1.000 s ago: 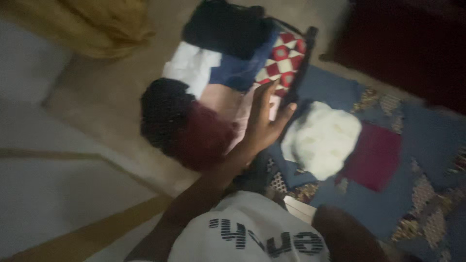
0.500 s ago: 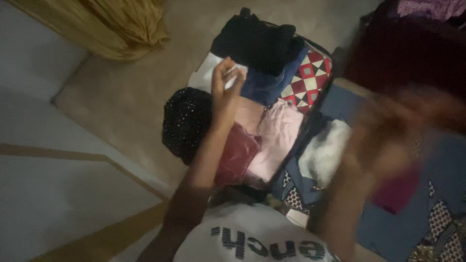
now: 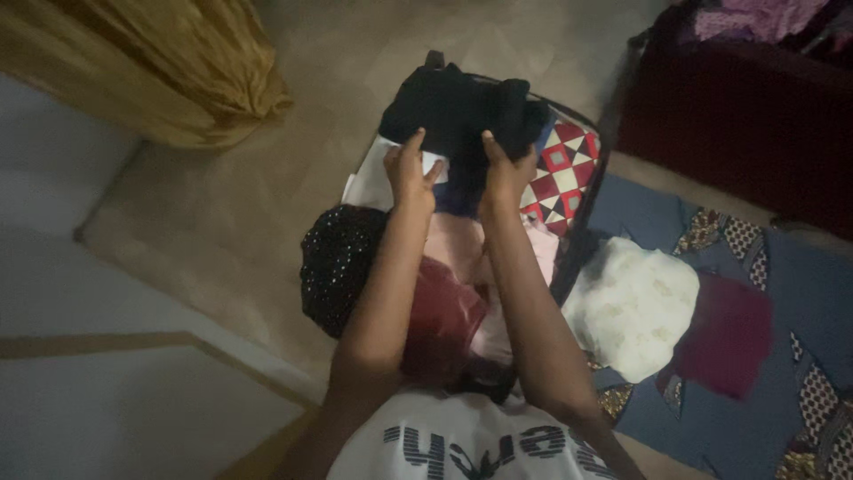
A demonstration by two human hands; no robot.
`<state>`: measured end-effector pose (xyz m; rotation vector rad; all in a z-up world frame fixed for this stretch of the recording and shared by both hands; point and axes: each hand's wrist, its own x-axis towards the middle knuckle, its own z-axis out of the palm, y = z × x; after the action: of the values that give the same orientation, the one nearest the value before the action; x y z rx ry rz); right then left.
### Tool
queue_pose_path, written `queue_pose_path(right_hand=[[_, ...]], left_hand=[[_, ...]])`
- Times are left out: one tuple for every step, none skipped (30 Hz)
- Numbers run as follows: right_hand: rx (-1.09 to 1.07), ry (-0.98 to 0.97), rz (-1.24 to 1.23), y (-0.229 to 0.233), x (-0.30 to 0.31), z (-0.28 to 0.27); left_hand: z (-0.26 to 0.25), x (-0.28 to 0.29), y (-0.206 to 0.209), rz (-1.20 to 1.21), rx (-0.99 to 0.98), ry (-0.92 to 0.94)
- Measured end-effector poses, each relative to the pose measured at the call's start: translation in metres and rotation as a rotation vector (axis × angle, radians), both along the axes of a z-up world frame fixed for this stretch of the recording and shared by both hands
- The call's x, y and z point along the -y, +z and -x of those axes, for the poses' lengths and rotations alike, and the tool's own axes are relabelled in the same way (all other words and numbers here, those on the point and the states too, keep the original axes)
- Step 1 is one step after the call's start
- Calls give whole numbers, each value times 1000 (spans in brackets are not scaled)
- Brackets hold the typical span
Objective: The person folds and packs several items of clothing, including shirts and jeans, into a suitcase by hand.
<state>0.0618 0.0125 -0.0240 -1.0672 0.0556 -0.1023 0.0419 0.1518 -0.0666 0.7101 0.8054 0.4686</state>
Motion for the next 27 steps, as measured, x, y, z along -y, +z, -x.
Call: queue_pose_path(right_hand=[[9,27,-13,3,-1,-2],[-39,-5,26,5,-3,-3],[-87,-38,64,6,-4,-5],[-135,-68,101,6,-5,-7],[-141,-52,84,6,-5,-9],[-150,-34,68,4,-3,-9],[-158,-17,53,3,-1,-10],[-166,27,-20,3,2,-11],[-173,71,-93,4,8,-11],[-180,111,-167,6,14,-10],[-169,135,-177,9,20,-8],[-157,154,-186,13,28,-6],[-146,173,-195,18,35,-3],[-119,199,-242,24,44,3],[-92,224,-290,32,53,8],[-63,246,-338,41,64,12],[-97,217,-306,50,78,16],[-129,184,-275,59,93,19],[-162,152,-245,66,108,22],[-120,146,-256,71,124,24],[-78,140,-266,74,141,25],[-34,136,-275,75,160,25],[-15,111,-265,73,181,27],[3,89,-252,70,202,27],[20,66,-238,66,225,26],[29,41,-209,60,250,23],[38,16,-180,53,273,22]], left_hand=[[-6,-3,1,38,-31,-39],[-11,-9,3,75,-64,-77],[-16,-14,5,112,-98,-114],[-19,-20,6,139,-60,-175],[-23,-26,8,166,-22,-235],[-26,-29,7,196,14,-294],[-30,-27,6,201,41,-269],[-33,-24,6,205,68,-246],[-35,-20,8,209,95,-222],[-32,-15,11,198,156,-222],[-26,-10,16,188,217,-222],[-21,-3,23,180,278,-226],[-18,4,32,171,291,-227],[-14,13,41,164,300,-233],[-11,23,49,158,310,-238],[-8,35,57,152,381,-258],[-5,47,64,147,452,-278],[-4,62,70,145,525,-302],[-3,77,76,165,528,-320],[-2,93,80,187,531,-340],[-1,110,83,210,532,-360],[-2,129,84,217,566,-388],[-3,148,82,225,599,-416],[-5,167,78,236,634,-440],[-9,186,72,311,622,-483],[-16,207,66,383,612,-520],[-22,226,59,455,601,-556]])
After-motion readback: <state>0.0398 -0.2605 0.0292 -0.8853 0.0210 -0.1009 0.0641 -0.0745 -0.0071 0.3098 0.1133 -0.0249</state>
